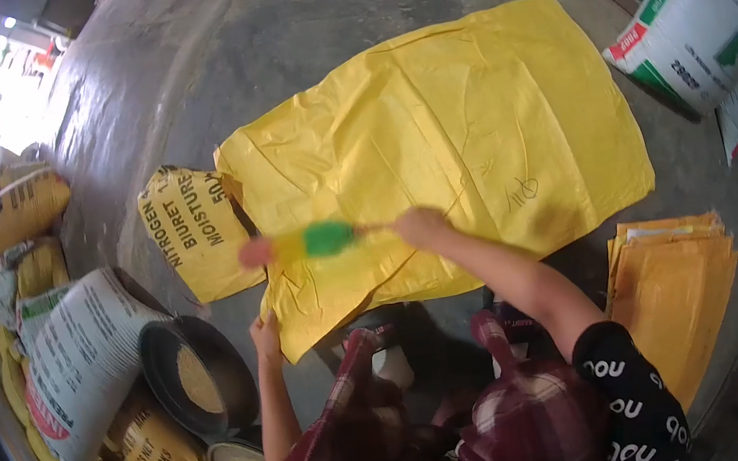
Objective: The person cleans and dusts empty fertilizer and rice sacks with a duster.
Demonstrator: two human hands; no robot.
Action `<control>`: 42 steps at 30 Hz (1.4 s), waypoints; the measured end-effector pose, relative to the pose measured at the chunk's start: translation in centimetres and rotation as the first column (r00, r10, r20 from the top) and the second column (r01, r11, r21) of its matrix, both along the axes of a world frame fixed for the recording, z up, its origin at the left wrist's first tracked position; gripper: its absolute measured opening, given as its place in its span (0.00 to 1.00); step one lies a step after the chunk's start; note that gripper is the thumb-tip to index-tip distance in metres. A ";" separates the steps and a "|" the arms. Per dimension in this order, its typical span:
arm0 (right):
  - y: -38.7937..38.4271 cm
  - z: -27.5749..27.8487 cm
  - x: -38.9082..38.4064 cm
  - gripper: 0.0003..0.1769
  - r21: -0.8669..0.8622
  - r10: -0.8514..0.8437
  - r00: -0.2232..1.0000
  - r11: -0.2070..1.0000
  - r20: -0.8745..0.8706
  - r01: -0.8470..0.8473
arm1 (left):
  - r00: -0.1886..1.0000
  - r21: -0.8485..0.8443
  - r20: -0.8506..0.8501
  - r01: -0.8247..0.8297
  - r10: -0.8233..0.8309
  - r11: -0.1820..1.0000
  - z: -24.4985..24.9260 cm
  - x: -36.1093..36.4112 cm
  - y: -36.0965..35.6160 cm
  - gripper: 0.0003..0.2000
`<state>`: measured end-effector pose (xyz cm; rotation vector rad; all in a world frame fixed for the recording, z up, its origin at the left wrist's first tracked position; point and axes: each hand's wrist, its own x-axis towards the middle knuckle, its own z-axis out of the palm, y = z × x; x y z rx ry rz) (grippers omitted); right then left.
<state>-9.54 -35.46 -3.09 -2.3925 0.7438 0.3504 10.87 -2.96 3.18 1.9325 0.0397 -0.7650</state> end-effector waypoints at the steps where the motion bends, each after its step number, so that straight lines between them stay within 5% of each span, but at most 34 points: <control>1: -2.4 0.0 0.2 0.21 0.038 -0.126 0.992 0.991 -0.021 0.127 | 0.999 -0.061 -0.028 -0.036 0.034 0.997 -0.6 -0.2 0.9 0.10; 3: -6.3 0.7 1.0 0.23 -0.079 -0.298 0.954 0.952 -0.024 0.295 | 0.999 -0.046 -0.016 -0.041 0.041 0.998 -1.3 -0.8 2.4 0.10; 6: -10.8 3.8 0.9 0.25 -0.067 -0.704 0.709 0.706 0.042 0.705 | 0.999 -0.040 -0.007 -0.053 0.052 0.998 -0.1 -1.9 2.3 0.10; 8: -11.2 6.8 1.2 0.25 -0.005 -0.727 0.675 0.680 0.130 0.733 | 0.999 -0.044 -0.013 -0.043 0.043 0.998 0.4 -2.1 2.6 0.10; 12: -6.9 5.8 4.8 0.22 0.063 -0.262 0.930 0.965 0.259 0.255 | 0.999 -0.009 0.024 0.033 -0.033 0.999 -0.8 -1.5 2.8 0.10; 15: -4.0 3.9 7.2 0.17 -0.059 -0.087 0.972 0.993 0.216 0.102 | 1.000 -0.023 0.006 0.031 -0.031 0.999 -0.7 -2.1 2.5 0.11; 17: -5.8 2.1 7.5 0.14 -0.024 -0.466 0.881 0.883 0.082 0.469 | 0.996 -0.060 -0.033 -0.081 0.079 0.995 -0.5 -2.3 2.2 0.12; 19: -9.9 2.1 5.3 0.15 -0.042 -0.553 0.830 0.830 0.069 0.556 | 0.985 -0.035 -0.055 -0.168 0.166 0.985 -1.9 -2.3 4.4 0.13; 22: -15.9 2.3 -2.3 0.18 -0.052 -0.794 0.590 0.590 0.146 0.806 | 0.962 0.018 -0.067 -0.266 0.267 0.964 -1.5 -2.9 6.6 0.13; 25: -21.6 -0.8 -12.2 0.17 -0.229 -0.894 0.418 0.379 0.160 0.897 | 0.957 0.050 -0.082 -0.273 0.277 0.961 -2.2 -2.9 8.4 0.13; 29: -21.4 -0.6 -20.6 0.16 -0.222 -0.941 0.197 0.137 0.276 0.965 | 0.976 0.058 -0.058 -0.205 0.209 0.977 -1.9 -2.8 7.7 0.12; 32: -18.3 -1.8 -22.2 0.12 -0.373 -0.615 0.743 0.646 0.262 0.666 | 0.981 0.035 -0.093 -0.167 0.169 0.985 -1.7 -2.1 7.2 0.12; 34: -16.7 1.8 -21.6 0.12 -0.362 -0.371 0.929 0.865 0.002 0.347 | 0.983 0.089 -0.054 -0.170 0.175 0.981 -1.1 -2.1 7.1 0.12; 35: -17.0 1.4 -22.7 0.12 -0.360 -0.382 0.924 0.862 0.000 0.356 | 0.986 0.102 -0.031 -0.162 0.166 0.981 -1.2 -2.0 7.7 0.12; 38: -20.4 -0.8 -27.4 0.14 -0.341 -0.827 0.538 0.464 0.165 0.818 | 0.985 0.131 0.001 -0.174 0.175 0.976 -0.5 -2.6 7.4 0.12; 41: -24.1 -1.1 -31.1 0.19 -0.193 -0.986 -0.047 -0.077 0.158 0.978 | 0.980 0.153 0.061 -0.194 0.187 0.969 -0.2 -3.1 7.0 0.07; 42: -24.1 -0.1 -30.9 0.19 -0.189 -0.986 -0.047 -0.078 0.159 0.979 | 0.980 0.151 0.065 -0.195 0.187 0.969 -0.4 -3.0 7.3 0.07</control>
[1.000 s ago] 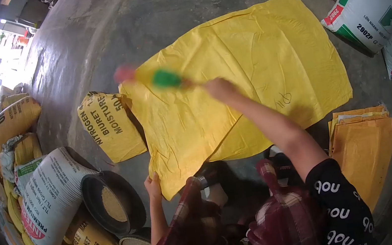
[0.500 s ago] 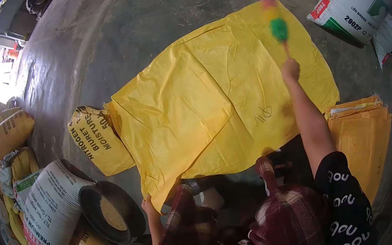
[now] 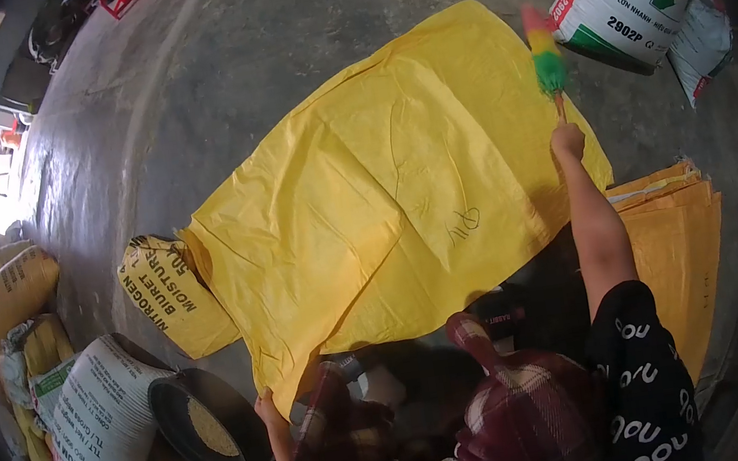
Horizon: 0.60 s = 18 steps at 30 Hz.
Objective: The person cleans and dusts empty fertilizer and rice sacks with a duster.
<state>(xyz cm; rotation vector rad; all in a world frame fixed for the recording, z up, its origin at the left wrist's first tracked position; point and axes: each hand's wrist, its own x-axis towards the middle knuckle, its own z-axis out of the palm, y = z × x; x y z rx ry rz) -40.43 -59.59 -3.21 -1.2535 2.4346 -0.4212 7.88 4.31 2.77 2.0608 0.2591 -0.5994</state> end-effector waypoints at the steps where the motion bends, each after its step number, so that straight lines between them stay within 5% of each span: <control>1: 0.5 2.2 0.8 0.19 -0.022 0.068 0.997 0.997 -0.026 -0.068 | 1.000 -0.014 -0.004 0.020 -0.020 1.000 -0.4 0.3 0.4 0.09; 5: 4.9 1.2 3.4 0.17 -0.179 0.562 0.807 0.788 -0.183 -0.589 | 0.994 -0.031 -0.024 0.103 -0.104 0.994 -0.8 1.5 0.4 0.10; 7: 7.9 1.2 5.7 0.17 -0.174 0.670 0.725 0.704 -0.158 -0.689 | 0.995 -0.036 -0.021 0.100 -0.101 0.994 0.2 1.5 -1.0 0.10; 9: 9.3 3.1 7.3 0.15 0.139 0.909 0.344 0.382 -0.234 -0.914 | 0.993 -0.091 -0.013 0.115 -0.117 0.989 1.0 1.7 -1.9 0.10; 10: 8.8 1.8 6.5 0.15 0.137 0.912 0.341 0.377 -0.227 -0.916 | 0.994 -0.084 -0.009 0.112 -0.113 0.990 1.3 1.9 -1.9 0.10; 12: 5.5 -1.0 3.7 0.15 0.042 0.783 0.525 0.569 -0.333 -0.822 | 0.994 -0.064 0.003 0.106 -0.106 0.992 1.5 2.2 -2.0 0.10; 14: 3.8 -0.7 2.7 0.15 -0.092 0.481 0.845 0.854 -0.234 -0.512 | 0.997 -0.110 -0.005 0.072 -0.073 0.991 2.0 2.0 -2.6 0.11; 16: 3.1 0.6 2.1 0.15 -0.132 0.365 0.921 0.915 -0.135 -0.382 | 0.999 -0.160 -0.021 0.040 -0.044 0.986 3.5 1.3 -4.7 0.12; 18: 3.6 1.3 2.2 0.16 -0.156 0.247 0.968 0.956 -0.037 -0.250 | 0.990 -0.384 -0.092 0.064 -0.107 0.921 7.2 0.7 -7.6 0.15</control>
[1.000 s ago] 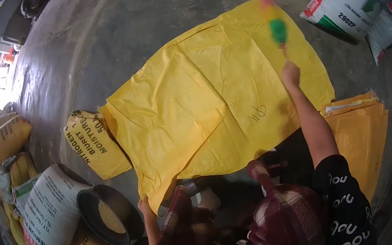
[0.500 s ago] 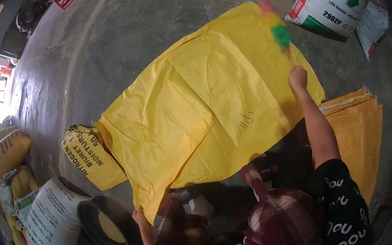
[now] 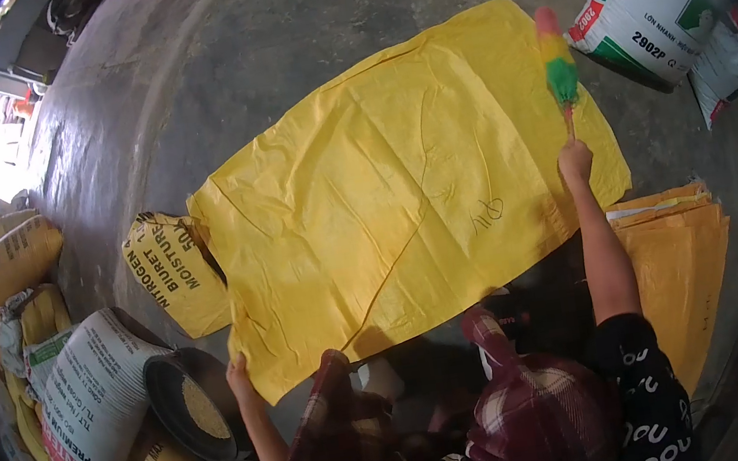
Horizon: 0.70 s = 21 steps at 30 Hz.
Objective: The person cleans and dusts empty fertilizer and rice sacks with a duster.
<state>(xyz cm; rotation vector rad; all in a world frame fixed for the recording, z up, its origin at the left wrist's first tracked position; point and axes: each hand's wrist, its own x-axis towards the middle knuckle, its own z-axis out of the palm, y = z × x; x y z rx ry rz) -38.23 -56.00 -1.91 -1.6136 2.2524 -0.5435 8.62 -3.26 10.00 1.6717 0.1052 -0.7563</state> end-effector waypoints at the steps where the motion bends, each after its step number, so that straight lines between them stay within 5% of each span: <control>1: 1.6 -0.2 -0.3 0.17 -0.064 0.127 0.991 0.989 -0.041 -0.130 | 0.999 -0.025 -0.006 0.038 -0.038 0.999 2.2 -0.4 -1.9 0.16; 4: 7.8 0.1 -0.5 0.21 -0.145 0.372 0.928 0.917 -0.024 -0.371 | 0.993 -0.163 -0.003 0.114 -0.116 0.980 7.0 -1.0 -7.7 0.18; 6: 12.0 1.2 -0.3 0.21 0.072 0.453 0.891 0.889 -0.013 -0.451 | 0.991 -0.243 0.029 0.135 -0.132 0.961 9.8 -1.5 -12.2 0.18; 8: 16.1 1.4 0.6 0.19 0.111 0.454 0.884 0.878 0.116 -0.465 | 0.945 -0.231 0.080 0.328 -0.319 0.916 12.7 -1.2 -16.0 0.17; 13: 22.6 2.1 2.8 0.16 -0.073 0.591 0.777 0.804 0.217 -0.590 | 0.840 -0.270 0.255 0.538 -0.479 0.799 20.1 -4.2 -25.7 0.16; 16: 22.7 2.6 3.3 0.10 0.163 0.650 0.721 0.705 0.241 -0.690 | 0.692 -0.436 0.290 0.710 -0.661 0.553 24.2 -7.7 -31.2 0.16; 21: 21.1 2.8 2.8 0.11 -0.166 0.725 0.572 0.664 0.384 -0.729 | 0.572 -0.629 0.366 0.733 -0.734 0.258 27.7 -13.3 -38.1 0.14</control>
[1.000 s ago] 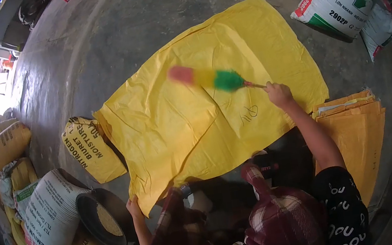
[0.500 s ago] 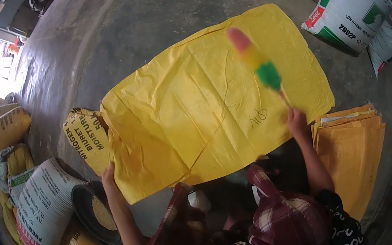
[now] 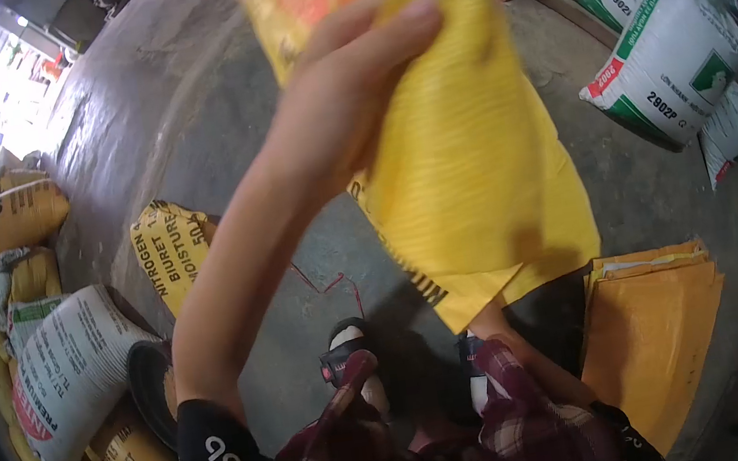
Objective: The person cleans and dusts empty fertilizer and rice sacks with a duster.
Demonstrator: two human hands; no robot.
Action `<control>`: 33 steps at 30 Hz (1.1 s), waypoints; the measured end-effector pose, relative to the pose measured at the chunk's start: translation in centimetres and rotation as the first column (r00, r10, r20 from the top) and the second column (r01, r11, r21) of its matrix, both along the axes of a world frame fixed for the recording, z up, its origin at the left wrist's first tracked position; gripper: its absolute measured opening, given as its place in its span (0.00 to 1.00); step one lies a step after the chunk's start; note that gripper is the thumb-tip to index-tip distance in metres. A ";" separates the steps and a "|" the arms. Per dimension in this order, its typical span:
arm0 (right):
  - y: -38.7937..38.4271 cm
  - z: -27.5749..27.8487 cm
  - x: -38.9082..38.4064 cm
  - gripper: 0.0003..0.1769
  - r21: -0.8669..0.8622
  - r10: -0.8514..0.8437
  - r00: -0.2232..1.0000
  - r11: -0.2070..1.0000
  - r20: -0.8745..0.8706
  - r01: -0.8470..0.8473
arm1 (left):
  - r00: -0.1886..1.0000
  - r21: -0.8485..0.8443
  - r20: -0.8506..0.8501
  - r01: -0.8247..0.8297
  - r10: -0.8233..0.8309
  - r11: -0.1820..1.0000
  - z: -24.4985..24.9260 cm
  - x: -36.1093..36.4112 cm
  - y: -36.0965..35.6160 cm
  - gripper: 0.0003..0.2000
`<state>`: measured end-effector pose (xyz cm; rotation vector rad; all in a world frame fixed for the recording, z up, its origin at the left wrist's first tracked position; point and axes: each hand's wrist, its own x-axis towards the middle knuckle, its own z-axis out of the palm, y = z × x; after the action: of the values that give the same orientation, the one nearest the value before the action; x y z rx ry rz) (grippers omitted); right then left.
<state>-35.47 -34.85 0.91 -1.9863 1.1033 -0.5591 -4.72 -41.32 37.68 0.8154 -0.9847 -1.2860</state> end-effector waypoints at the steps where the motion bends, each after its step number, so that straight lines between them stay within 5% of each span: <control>1: 0.9 0.9 5.3 0.12 -0.019 0.014 0.997 1.000 0.074 -0.012 | 0.999 -0.010 0.006 -0.044 0.045 0.999 0.2 -1.2 -0.6 0.14; 3: 1.2 1.8 10.4 0.12 -0.056 0.044 0.975 0.998 0.217 -0.032 | 1.000 -0.055 -0.003 0.022 -0.022 0.998 -0.4 -2.3 -1.6 0.16; 4: 0.5 2.0 9.7 0.17 0.293 0.016 0.993 0.955 0.114 -0.049 | 1.000 -0.035 -0.021 0.018 -0.019 0.999 -0.9 -2.7 -1.8 0.16; 8: -1.1 -3.0 6.1 0.13 0.087 -0.187 0.972 0.980 0.142 0.176 | 0.991 0.064 0.132 0.004 -0.012 0.998 -5.9 -4.0 -3.4 0.16; 9: -1.5 -2.2 4.1 0.14 0.461 -0.329 0.934 0.856 0.142 0.232 | 0.984 0.111 0.170 0.027 -0.046 0.993 -7.8 -4.4 -3.8 0.16; 10: -1.8 -1.0 2.6 0.16 0.763 -0.459 0.885 0.599 0.079 0.242 | 0.962 0.201 0.258 0.034 -0.086 0.979 -9.3 -4.7 -3.8 0.16; 11: -2.0 0.1 2.1 0.16 0.759 -0.445 0.893 0.604 0.070 0.241 | 0.957 0.203 0.275 0.037 -0.093 0.978 -11.2 -5.4 -3.7 0.16; 13: -2.4 2.5 1.2 0.22 0.833 -0.780 0.625 0.373 0.043 0.409 | 0.923 0.155 0.366 0.062 -0.116 0.986 -15.2 -6.7 -3.3 0.16; 17: -3.1 5.3 -1.2 0.29 0.865 -0.842 0.532 0.333 0.093 0.376 | 0.919 0.231 0.314 0.168 -0.237 0.958 -19.3 -10.3 -1.4 0.17; 19: -3.4 6.0 -2.0 0.32 0.869 -0.764 0.548 0.478 0.340 0.128 | 0.873 0.158 0.319 0.334 -0.368 0.929 -21.0 -11.6 -1.1 0.20; 21: -4.0 7.7 -1.1 0.33 0.864 -0.791 0.533 0.463 0.300 0.200 | 0.864 0.064 0.414 0.287 -0.287 0.956 -22.3 -13.3 -0.4 0.22; 23: -4.8 10.0 0.6 0.34 0.904 -0.876 0.380 0.385 0.296 0.185 | 0.842 -0.030 0.503 0.243 -0.196 0.969 -23.8 -13.9 0.1 0.24; 24: -5.6 12.7 3.9 0.28 0.922 -0.949 0.256 0.258 0.185 0.289 | 0.831 0.058 0.460 0.322 -0.311 0.945 -24.7 -14.0 0.3 0.25; 25: -6.1 11.4 2.2 0.28 0.922 -0.947 0.262 0.260 0.186 0.285 | 0.810 0.140 0.407 0.401 -0.422 0.905 -25.2 -14.0 0.6 0.26; 27: -7.6 7.1 -3.0 0.23 0.699 -0.525 0.820 0.675 0.229 0.237 | 0.829 0.153 0.405 0.354 -0.385 0.923 -27.1 -13.1 1.6 0.25; 31: -9.6 6.9 -1.5 0.18 0.753 -0.550 0.835 0.558 0.020 0.349 | 0.859 0.386 0.439 0.084 -0.262 0.919 -29.7 -8.8 4.6 0.19; 33: -10.3 5.5 -1.7 0.19 0.678 -0.520 0.852 0.607 -0.057 0.415 | 0.799 0.398 0.584 -0.130 -0.142 0.908 -30.5 -4.7 7.0 0.15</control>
<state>-37.17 -45.12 6.39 -0.9932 1.4882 -0.4639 -9.47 -34.32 7.17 1.6399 -1.2192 -1.2849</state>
